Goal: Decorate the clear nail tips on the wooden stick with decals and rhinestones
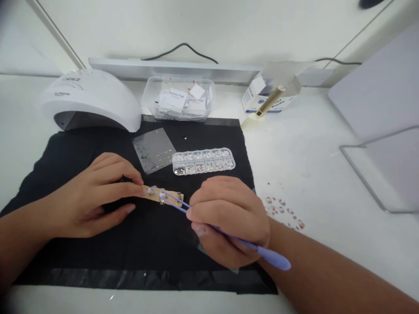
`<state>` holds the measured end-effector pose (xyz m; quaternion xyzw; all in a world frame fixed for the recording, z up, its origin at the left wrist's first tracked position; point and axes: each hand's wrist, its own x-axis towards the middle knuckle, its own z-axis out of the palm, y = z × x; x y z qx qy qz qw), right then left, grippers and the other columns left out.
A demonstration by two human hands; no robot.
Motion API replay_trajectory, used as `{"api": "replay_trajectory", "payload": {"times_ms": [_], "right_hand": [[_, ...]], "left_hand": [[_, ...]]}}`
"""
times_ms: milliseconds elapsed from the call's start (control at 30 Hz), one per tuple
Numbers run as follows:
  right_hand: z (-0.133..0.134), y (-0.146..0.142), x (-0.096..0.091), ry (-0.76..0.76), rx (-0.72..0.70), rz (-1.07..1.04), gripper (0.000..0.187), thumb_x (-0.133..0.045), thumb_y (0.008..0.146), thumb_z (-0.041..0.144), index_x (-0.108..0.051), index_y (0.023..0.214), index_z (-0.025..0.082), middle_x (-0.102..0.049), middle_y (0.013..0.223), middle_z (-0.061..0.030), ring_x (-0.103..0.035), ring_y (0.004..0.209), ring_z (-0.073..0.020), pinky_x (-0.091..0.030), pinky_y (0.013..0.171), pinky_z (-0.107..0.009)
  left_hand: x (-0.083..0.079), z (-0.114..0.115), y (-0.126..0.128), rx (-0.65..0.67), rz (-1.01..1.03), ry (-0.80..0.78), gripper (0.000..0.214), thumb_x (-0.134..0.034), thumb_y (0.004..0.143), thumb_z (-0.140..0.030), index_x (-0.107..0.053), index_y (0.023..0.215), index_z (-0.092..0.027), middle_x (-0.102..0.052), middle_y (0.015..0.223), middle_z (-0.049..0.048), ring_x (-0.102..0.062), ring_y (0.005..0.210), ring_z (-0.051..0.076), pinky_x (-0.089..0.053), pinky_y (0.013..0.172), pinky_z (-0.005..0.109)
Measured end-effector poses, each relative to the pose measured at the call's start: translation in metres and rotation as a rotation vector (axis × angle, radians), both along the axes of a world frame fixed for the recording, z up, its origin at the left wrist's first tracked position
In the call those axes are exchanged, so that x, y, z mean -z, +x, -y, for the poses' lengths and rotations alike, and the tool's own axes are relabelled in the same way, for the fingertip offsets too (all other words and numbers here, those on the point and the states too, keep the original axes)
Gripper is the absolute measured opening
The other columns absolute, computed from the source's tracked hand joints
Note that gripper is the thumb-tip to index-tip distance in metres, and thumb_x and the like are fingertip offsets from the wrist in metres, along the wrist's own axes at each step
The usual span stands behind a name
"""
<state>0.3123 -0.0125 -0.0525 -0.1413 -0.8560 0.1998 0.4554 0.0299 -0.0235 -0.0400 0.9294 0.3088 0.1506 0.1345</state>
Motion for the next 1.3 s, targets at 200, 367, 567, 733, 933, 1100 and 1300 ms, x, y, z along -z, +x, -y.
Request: {"api": "replay_trajectory", "payload": {"times_ms": [200,367,567,733,933,1100,1300], "right_hand": [[0.0002,-0.0006,0.0004,0.009,0.001,0.007,0.022,-0.053,0.073,0.004,-0.06,0.089,0.016,-0.066,0.071,-0.005,-0.063,0.06,-0.0158,-0.057,0.053,-0.032],[0.0018,0.0004,0.0014,0.001,0.027,0.01,0.02,-0.053,0.076,0.004,-0.061,0.089,0.016,-0.067,0.073,-0.0057,-0.064,0.062,-0.0157,-0.058,0.058,-0.033],[0.0029,-0.0002,0.0026,-0.005,0.021,-0.003,0.018,-0.054,0.076,0.006,-0.061,0.09,0.016,-0.067,0.073,-0.0056,-0.063,0.061,-0.0159,-0.058,0.057,-0.033],[0.0036,-0.0015,0.0032,-0.004,0.041,-0.009,0.019,-0.053,0.077,0.005,-0.061,0.09,0.017,-0.066,0.073,-0.0054,-0.063,0.061,-0.0164,-0.058,0.058,-0.033],[0.0027,-0.0009,0.0029,0.014,0.025,-0.016,0.016,-0.054,0.077,0.006,-0.061,0.088,0.014,-0.066,0.074,-0.0055,-0.064,0.062,-0.0154,-0.058,0.059,-0.032],[0.0025,-0.0009,0.0031,-0.004,0.031,0.006,0.018,-0.054,0.076,0.005,-0.061,0.089,0.015,-0.067,0.074,-0.0058,-0.064,0.063,-0.0157,-0.058,0.059,-0.032],[0.0027,-0.0001,0.0018,-0.003,0.032,0.01,0.02,-0.052,0.078,0.007,-0.06,0.093,0.019,-0.067,0.073,-0.0049,-0.063,0.061,-0.0163,-0.057,0.056,-0.032]], "left_hand": [[-0.0011,-0.0005,0.0013,-0.005,-0.009,0.019,0.024,-0.056,0.087,-0.012,-0.063,0.107,-0.022,-0.061,0.105,0.0054,-0.056,0.096,0.022,-0.039,0.088,0.043],[-0.0001,-0.0002,0.0006,-0.011,0.014,0.004,0.023,-0.057,0.087,-0.012,-0.063,0.108,-0.021,-0.06,0.108,0.0055,-0.055,0.1,0.022,-0.039,0.091,0.043],[0.0017,-0.0009,-0.0005,-0.022,0.03,-0.038,0.022,-0.056,0.088,-0.014,-0.062,0.107,-0.023,-0.06,0.108,0.0055,-0.055,0.102,0.022,-0.038,0.093,0.045],[0.0006,-0.0008,-0.0002,-0.023,0.044,-0.037,0.021,-0.055,0.088,-0.014,-0.062,0.106,-0.022,-0.061,0.107,0.0056,-0.055,0.101,0.022,-0.038,0.092,0.044],[0.0001,0.0001,-0.0002,-0.029,0.068,-0.045,0.022,-0.056,0.087,-0.013,-0.061,0.107,-0.022,-0.061,0.106,0.0052,-0.055,0.1,0.021,-0.039,0.092,0.043],[0.0,0.0001,0.0002,-0.029,0.074,-0.052,0.02,-0.055,0.088,-0.013,-0.059,0.106,-0.022,-0.061,0.105,0.0052,-0.055,0.1,0.021,-0.039,0.092,0.043],[0.0019,0.0002,-0.0012,-0.056,0.111,-0.041,0.024,-0.058,0.086,-0.014,-0.05,0.107,-0.022,-0.062,0.106,0.0063,-0.056,0.101,0.023,-0.04,0.091,0.044]]}}
